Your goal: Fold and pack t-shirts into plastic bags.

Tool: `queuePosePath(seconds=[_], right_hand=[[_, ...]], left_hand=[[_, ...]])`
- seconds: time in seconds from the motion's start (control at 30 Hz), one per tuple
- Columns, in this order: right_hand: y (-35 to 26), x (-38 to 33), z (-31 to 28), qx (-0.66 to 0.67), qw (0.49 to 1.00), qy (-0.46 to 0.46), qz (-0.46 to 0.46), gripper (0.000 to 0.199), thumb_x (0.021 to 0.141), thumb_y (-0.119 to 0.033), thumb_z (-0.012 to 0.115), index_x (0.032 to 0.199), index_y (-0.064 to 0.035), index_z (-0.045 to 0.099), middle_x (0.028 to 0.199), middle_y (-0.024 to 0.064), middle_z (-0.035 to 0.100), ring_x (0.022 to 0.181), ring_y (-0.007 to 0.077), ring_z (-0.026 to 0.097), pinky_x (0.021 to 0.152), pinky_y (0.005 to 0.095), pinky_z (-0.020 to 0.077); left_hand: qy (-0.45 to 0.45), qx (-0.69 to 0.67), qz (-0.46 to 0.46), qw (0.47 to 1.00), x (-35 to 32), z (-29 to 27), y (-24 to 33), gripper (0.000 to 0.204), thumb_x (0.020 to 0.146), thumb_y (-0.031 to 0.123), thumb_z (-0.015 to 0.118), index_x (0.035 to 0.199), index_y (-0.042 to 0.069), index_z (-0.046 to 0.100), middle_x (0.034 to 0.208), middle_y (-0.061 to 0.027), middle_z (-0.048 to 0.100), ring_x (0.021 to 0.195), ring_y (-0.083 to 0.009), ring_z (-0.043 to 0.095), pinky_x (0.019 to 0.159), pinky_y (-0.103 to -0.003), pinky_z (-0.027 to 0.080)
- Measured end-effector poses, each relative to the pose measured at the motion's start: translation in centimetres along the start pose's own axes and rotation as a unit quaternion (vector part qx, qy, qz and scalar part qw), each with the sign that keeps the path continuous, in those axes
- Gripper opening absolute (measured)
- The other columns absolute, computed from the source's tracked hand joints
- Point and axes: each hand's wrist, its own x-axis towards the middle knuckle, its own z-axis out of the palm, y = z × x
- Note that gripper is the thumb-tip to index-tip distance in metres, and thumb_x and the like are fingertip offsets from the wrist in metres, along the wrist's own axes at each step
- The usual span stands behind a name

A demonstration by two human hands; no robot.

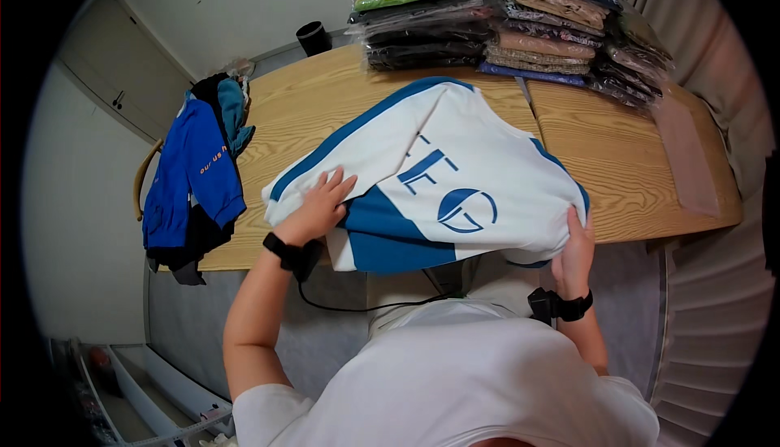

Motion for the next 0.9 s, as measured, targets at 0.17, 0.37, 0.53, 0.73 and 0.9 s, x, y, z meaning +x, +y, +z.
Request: queuePosePath(seconds=[0.17, 0.37, 0.53, 0.73, 0.9], right_hand=[[-1.5, 0.8, -2.6, -0.179, 0.979, 0.022, -0.094, 0.030, 0.093, -0.009, 0.050, 0.120, 0.0040, 0.051, 0.114, 0.0112, 0.058, 0.102, 0.0162, 0.054, 0.091, 0.0280, 0.0404], [-0.7, 2.3, -3.8, -0.321, 0.946, 0.010, -0.039, 0.029, 0.091, -0.012, 0.051, 0.113, 0.0067, 0.054, 0.105, 0.0116, 0.062, 0.093, 0.0166, 0.056, 0.085, 0.0285, 0.0426], [-0.9, 2.3, -3.5, -0.343, 0.939, 0.009, -0.036, 0.029, 0.090, -0.011, 0.051, 0.113, 0.0064, 0.055, 0.106, 0.0124, 0.062, 0.094, 0.0173, 0.057, 0.085, 0.0292, 0.0424], [-1.0, 2.2, -3.0, -0.391, 0.919, 0.026, -0.047, 0.029, 0.091, -0.012, 0.050, 0.112, 0.0062, 0.055, 0.105, 0.0132, 0.063, 0.094, 0.0188, 0.057, 0.086, 0.0305, 0.0424], [-0.6, 2.6, -3.7, -0.389, 0.919, 0.008, -0.056, 0.029, 0.091, -0.013, 0.050, 0.112, 0.0065, 0.054, 0.104, 0.0139, 0.063, 0.094, 0.0199, 0.057, 0.086, 0.0312, 0.0424]], left_hand=[[0.043, 0.006, 0.050, 0.998, 3.3, -4.2, -1.0, 0.012, 0.076, 0.006, 0.061, 0.086, 0.001, 0.066, 0.096, -0.0190, 0.062, 0.094, -0.0351, 0.058, 0.081, -0.038, 0.047], [0.213, 0.079, -0.089, 0.970, 9.9, -13.9, -9.4, 0.026, 0.080, 0.024, 0.063, 0.073, -0.002, 0.064, 0.059, -0.0144, 0.060, 0.057, -0.0282, 0.060, 0.056, -0.038, 0.046], [0.332, -0.102, -0.226, 0.910, 14.4, -17.6, -13.1, 0.029, 0.084, 0.022, 0.058, 0.105, 0.003, 0.065, 0.097, -0.0201, 0.065, 0.094, -0.0329, 0.063, 0.082, -0.039, 0.048], [0.223, -0.240, -0.165, 0.930, 13.7, -14.9, -6.5, 0.058, 0.089, 0.023, 0.059, 0.138, 0.003, 0.036, 0.135, -0.0172, 0.044, 0.124, -0.0233, 0.040, 0.103, -0.032, 0.030], [-0.130, -0.057, -0.151, 0.978, 7.0, -13.3, -4.8, 0.055, 0.077, 0.035, 0.072, 0.118, 0.003, 0.057, 0.112, -0.0143, 0.061, 0.104, -0.0251, 0.057, 0.088, -0.033, 0.045]])
